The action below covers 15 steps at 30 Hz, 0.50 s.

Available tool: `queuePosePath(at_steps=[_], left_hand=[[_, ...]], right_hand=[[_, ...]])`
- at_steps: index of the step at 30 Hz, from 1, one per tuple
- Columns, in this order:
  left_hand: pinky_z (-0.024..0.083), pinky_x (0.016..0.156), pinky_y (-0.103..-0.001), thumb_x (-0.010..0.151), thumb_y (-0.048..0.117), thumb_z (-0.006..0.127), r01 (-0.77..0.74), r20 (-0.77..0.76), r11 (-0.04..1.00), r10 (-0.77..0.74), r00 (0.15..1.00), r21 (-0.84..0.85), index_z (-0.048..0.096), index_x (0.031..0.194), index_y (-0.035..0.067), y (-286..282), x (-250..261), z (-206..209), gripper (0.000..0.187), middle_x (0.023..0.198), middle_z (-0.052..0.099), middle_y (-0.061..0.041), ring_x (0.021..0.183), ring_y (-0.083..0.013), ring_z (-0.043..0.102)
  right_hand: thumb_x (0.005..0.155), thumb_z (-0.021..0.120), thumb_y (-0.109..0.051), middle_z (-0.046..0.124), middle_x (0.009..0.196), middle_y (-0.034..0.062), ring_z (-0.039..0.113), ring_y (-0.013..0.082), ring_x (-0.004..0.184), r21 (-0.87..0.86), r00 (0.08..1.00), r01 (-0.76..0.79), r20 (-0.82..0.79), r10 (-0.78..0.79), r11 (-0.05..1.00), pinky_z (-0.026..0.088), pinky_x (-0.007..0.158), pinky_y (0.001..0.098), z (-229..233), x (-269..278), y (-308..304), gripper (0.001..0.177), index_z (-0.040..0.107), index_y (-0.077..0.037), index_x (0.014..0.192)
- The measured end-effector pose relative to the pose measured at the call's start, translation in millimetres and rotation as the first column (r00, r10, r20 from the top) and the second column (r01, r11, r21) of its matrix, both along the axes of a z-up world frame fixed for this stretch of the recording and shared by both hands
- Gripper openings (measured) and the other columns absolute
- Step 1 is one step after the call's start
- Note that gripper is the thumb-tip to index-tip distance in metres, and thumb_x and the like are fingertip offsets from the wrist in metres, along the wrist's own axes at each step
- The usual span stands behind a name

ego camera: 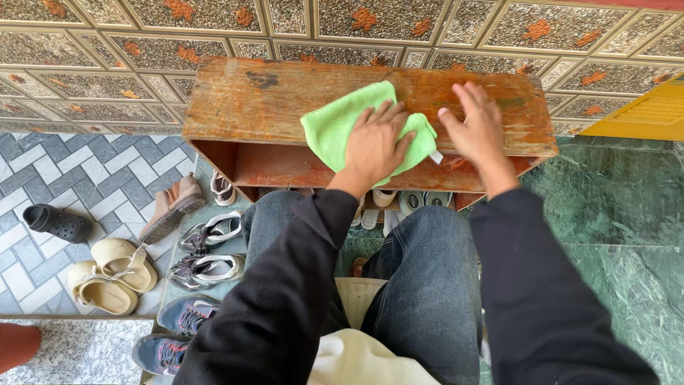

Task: The person wipes the top and interior shelves of a wooden shoe rack with a green cloth. They then pick up a pair of sneakers from the floor and wipe them with the same cloth.

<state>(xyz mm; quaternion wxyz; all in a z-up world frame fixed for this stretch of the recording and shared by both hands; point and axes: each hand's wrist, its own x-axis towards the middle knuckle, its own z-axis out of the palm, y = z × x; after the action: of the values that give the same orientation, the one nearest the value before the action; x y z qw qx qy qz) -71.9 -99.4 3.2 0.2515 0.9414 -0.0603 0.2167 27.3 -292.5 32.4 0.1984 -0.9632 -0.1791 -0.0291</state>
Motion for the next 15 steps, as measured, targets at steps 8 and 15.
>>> queuePosePath(at_steps=[8, 15], left_hand=[[0.048, 0.097, -0.038, 0.109, 0.028, 0.056, 0.069, 0.046, 0.073, -0.287, 0.957, -0.995, 0.061, 0.141, 0.001, -17, -53, -3, 0.042, 0.119, 0.067, -0.01, 0.107, -0.0186, 0.059], [0.03, 0.124, -0.043, 0.105, 0.033, 0.052, 0.214, 0.151, 0.775, -0.153, 0.977, -0.595, 0.049, 0.15, 0.006, 30, -89, 14, 0.053, 0.154, 0.052, -0.015, 0.149, -0.0294, 0.043]], right_hand=[[0.106, 0.054, -0.035, 0.016, 0.173, 0.0167, 0.013, 0.027, 0.161, 0.847, 0.849, -0.239, -0.054, 0.525, 0.475, 0.015, 0.127, 0.0418, -41, -161, 41, 0.08, 0.011, -0.004, 0.166], [0.09, 0.072, 0.004, 0.052, 0.155, 0.0119, 0.054, 0.0211, 0.141, 0.894, 0.989, -0.107, 0.05, 0.141, 0.434, 0.045, 0.119, 0.0371, -8, -146, 40, 0.077, 0.039, -0.007, 0.159]])
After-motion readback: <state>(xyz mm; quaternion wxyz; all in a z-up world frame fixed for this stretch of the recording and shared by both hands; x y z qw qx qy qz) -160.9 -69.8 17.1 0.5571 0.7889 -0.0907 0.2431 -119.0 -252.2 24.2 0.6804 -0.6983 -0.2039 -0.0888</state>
